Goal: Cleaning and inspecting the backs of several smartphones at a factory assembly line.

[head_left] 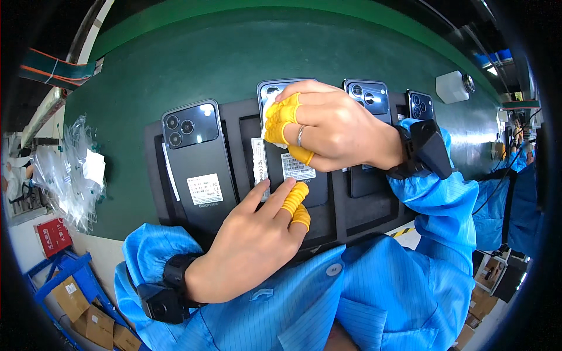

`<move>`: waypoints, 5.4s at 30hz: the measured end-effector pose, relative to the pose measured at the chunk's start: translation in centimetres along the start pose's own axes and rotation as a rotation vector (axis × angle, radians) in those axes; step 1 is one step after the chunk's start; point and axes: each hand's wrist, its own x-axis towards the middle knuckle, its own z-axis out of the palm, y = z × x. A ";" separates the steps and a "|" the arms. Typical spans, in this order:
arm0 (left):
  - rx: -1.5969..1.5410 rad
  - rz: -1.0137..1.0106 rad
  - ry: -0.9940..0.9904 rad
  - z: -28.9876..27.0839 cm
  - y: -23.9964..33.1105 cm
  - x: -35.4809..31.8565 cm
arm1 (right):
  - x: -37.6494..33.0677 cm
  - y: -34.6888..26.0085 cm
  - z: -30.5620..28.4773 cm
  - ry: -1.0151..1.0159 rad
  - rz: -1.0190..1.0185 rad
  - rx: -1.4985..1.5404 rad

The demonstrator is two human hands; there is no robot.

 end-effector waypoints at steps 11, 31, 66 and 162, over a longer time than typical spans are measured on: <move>-0.003 0.003 -0.007 0.1 -0.1 -0.2 | 0.0 0.9 -2.0 -0.058 0.035 0.110; 0.007 0.008 0.020 0.0 -0.1 -0.1 | -1.7 0.3 -1.7 0.004 0.121 -0.123; 0.016 0.204 -0.117 -2.8 0.1 5.3 | -24.0 3.3 -21.6 0.269 0.852 -1.267; -0.255 -0.115 0.615 -10.1 -12.1 16.6 | -11.1 -6.7 -5.8 -0.053 0.551 0.187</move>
